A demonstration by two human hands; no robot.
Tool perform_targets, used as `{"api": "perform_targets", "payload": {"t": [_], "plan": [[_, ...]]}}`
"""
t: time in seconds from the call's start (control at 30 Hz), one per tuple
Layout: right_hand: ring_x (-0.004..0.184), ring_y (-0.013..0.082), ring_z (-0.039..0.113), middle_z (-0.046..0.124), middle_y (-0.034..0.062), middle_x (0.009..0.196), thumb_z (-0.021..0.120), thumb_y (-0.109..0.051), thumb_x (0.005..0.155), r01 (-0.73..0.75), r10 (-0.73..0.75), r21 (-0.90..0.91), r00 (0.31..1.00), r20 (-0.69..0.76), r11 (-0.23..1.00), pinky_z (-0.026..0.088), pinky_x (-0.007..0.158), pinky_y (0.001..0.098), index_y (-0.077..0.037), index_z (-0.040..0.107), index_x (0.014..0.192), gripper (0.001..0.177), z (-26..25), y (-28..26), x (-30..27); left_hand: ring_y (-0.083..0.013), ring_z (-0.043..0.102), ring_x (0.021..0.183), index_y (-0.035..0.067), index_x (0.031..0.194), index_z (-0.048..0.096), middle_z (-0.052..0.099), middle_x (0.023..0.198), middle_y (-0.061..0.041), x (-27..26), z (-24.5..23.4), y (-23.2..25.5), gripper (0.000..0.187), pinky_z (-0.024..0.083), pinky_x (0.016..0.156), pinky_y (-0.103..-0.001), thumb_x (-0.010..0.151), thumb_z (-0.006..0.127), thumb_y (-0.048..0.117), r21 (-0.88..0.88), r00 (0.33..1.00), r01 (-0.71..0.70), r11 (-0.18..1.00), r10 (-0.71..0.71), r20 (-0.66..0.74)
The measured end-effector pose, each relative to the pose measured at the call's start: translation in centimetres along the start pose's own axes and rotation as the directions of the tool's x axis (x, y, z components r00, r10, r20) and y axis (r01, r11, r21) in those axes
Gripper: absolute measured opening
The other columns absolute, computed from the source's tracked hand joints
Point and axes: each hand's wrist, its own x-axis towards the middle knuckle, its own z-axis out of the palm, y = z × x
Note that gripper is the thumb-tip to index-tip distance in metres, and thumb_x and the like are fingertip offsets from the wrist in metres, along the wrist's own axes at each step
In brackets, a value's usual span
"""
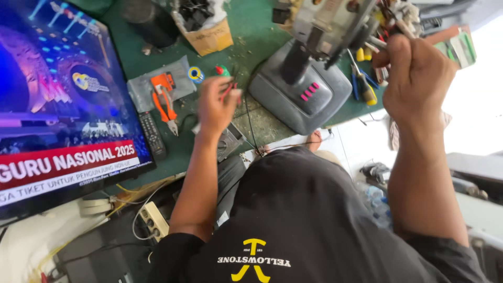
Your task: The person works on a disassembled electronic device, using pliers to manipulate wires and a screwdriver to adjust components. They then pick up a cylindrical black object and use a brush to clean its exterior surface before placing it back on the table.
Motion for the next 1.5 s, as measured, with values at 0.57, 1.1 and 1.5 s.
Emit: {"api": "perform_targets", "payload": {"t": [0.57, 1.1, 1.5], "plan": [[0.065, 0.0136, 0.06, 0.072, 0.0043, 0.077, 0.046, -0.039, 0.127, -0.666, 0.65, 0.182, 0.745, 0.146, 0.723, 0.044, 0.064, 0.0329, -0.007, 0.067, 0.089, 0.053, -4.2, 13.2, -11.3, -0.0066, 0.063, 0.107, 0.01, 0.115, 0.08, 0.082, 0.11, -0.001, 8.6, 13.6, 6.3, 0.048, 0.057, 0.089, -0.035, 0.076, 0.092, 0.036, -0.281, 0.873, 0.087, 0.956, 0.063, 0.483], [0.078, 0.0164, 0.07, 0.073, 0.0117, 0.09, 0.053, -0.028, 0.121, -0.736, 0.573, 0.377, 0.676, 0.464, 0.563, 0.05, 0.064, 0.0265, 0.0, 0.069, 0.12, 0.032, -5.2, 26.2, -11.4, -0.0145, 0.057, 0.088, 0.009, 0.075, 0.062, 0.056, 0.082, -0.002, -1.5, 14.9, 22.0, 0.05, 0.049, 0.081, -0.035, 0.079, 0.085, 0.054, -0.342, 0.389, 0.667, 0.662, -0.701, -0.598], [0.078, 0.0175, 0.07, 0.072, 0.0109, 0.087, 0.057, -0.032, 0.119, -0.711, 0.517, 0.309, 0.683, 0.516, 0.631, 0.051, 0.063, 0.0287, -0.002, 0.073, 0.12, 0.035, -6.6, 30.0, -10.4, -0.0368, 0.066, 0.134, 0.001, 0.134, 0.068, 0.074, 0.136, -0.018, -2.2, 25.3, 15.6, 0.043, 0.049, 0.119, -0.047, 0.095, 0.078, 0.017, -0.031, 0.546, 0.48, 0.877, -0.326, -0.772]]}}
